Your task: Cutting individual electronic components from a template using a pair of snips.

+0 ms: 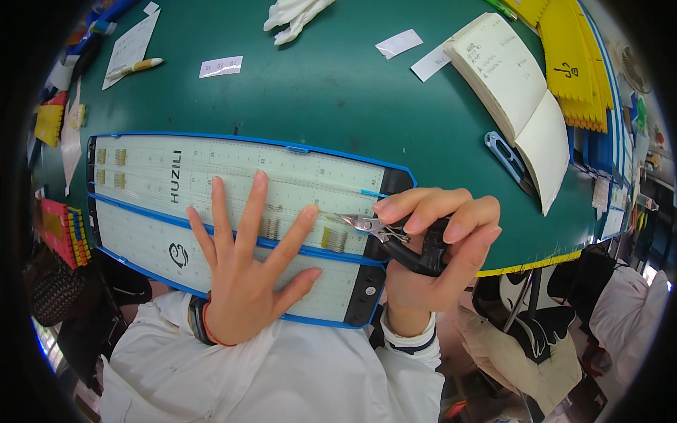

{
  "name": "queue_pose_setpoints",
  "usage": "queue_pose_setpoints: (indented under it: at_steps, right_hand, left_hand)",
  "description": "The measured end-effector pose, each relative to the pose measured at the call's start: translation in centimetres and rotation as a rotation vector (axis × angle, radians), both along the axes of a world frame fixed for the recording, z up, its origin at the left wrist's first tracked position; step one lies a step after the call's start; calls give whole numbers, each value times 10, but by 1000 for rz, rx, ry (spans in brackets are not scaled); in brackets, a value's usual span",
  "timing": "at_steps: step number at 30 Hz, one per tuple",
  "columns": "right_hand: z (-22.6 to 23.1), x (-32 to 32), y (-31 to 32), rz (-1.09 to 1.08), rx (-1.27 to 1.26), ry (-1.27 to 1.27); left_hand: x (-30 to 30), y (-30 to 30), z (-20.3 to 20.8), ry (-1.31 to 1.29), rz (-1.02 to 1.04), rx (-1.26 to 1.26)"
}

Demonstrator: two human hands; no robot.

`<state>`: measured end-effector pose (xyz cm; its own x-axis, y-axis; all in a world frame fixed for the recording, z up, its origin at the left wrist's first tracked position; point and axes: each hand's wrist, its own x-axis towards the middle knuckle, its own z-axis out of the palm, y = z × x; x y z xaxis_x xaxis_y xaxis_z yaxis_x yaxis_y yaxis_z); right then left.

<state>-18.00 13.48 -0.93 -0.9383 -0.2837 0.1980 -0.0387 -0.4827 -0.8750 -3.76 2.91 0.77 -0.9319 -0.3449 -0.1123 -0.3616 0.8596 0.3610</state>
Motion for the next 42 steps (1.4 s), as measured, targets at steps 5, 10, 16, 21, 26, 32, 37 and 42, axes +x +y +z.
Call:
queue_pose_setpoints:
  at_steps: [5,10,16,21,26,32,37,42]
  right_hand:
    - [0,0,-1,15,31,15]
    - [-3,-1,9,-53,-5,3]
    - [-1,0,8,-108,-4,-17]
    - [-1,0,8,-106,6,-1]
    - [-3,1,9,-100,-7,4]
    - [-3,-1,7,-71,4,17]
    - [-4,-2,9,-51,6,40]
    - [-3,-1,7,-43,11,35]
  left_hand:
    - [1,0,0,10,-5,-14]
    - [-1,1,1,-1,-6,-10]
    - [-1,1,2,5,-4,-9]
    - [0,1,1,3,-2,-28]
    - [0,1,0,-5,-6,-44]
    - [0,1,2,-25,-16,-40]
    - [-1,1,2,-37,-6,-17]
    - [-1,2,0,3,-11,-3]
